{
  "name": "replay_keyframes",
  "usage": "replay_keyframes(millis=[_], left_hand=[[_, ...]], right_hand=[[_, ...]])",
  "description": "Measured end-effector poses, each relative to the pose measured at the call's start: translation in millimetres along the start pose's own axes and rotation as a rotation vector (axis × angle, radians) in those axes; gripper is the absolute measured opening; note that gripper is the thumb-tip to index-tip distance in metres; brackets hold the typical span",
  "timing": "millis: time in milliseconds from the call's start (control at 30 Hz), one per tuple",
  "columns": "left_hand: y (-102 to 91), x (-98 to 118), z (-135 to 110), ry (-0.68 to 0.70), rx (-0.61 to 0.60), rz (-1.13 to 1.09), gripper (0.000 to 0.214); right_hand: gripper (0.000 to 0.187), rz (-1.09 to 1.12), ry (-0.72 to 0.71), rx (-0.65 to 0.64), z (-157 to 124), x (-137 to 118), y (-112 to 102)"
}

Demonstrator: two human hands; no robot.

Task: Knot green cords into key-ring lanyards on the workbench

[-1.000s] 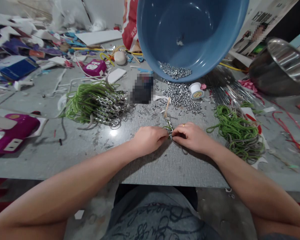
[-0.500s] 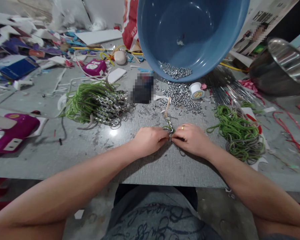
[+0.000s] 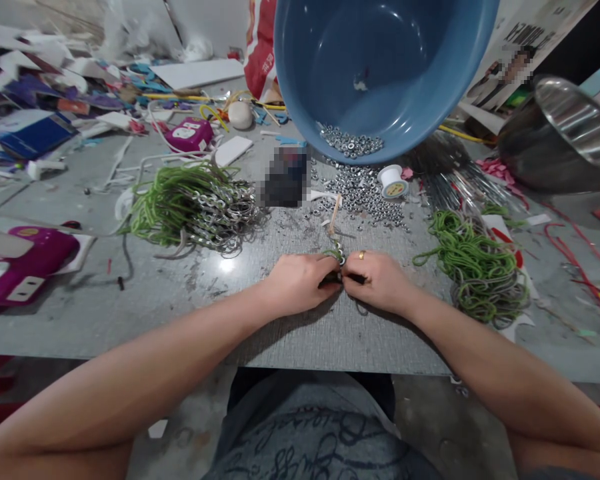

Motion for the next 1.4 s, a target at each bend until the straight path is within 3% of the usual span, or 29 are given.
replay_keyframes(millis=[533, 700, 967, 1100, 1400], left_hand=[[1.9, -7.4, 1.9, -0.059, 0.007, -0.041, 0.018], [3.8, -8.0, 1.6, -0.057, -0.008, -0.045, 0.018], [5.1, -6.6, 2.1, -0.053, -0.015, -0.029, 0.020], [4.4, -6.1, 2.5, -0.054, -0.011, -0.018, 0.019], [0.4, -6.1, 2.0, -0.050, 0.023, -0.044, 0.021]], right_hand=[[0.012, -0.038, 0.050, -0.073, -0.6, 9.7, -7.8], [0.015, 0.004, 0.072, -0.025, -1.5, 11.3, -12.7], [0.017, -0.083, -0.007, -0.088, -0.2, 2.4, -0.1], [0.015, -0.070, -0.015, -0.036, 0.8, 0.3, -0.3], [0.008, 0.161, 0.121, 0.064, 1.2, 16.8, -20.2]])
Point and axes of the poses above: each hand's wrist, its own z-axis towards the middle knuckle, its own y-axis out of the palm, x = y × z, the point moved 10 cm from there along z, towards the middle knuckle, and after that the axes turned 4 degrees about x, right-handed, at the moved point
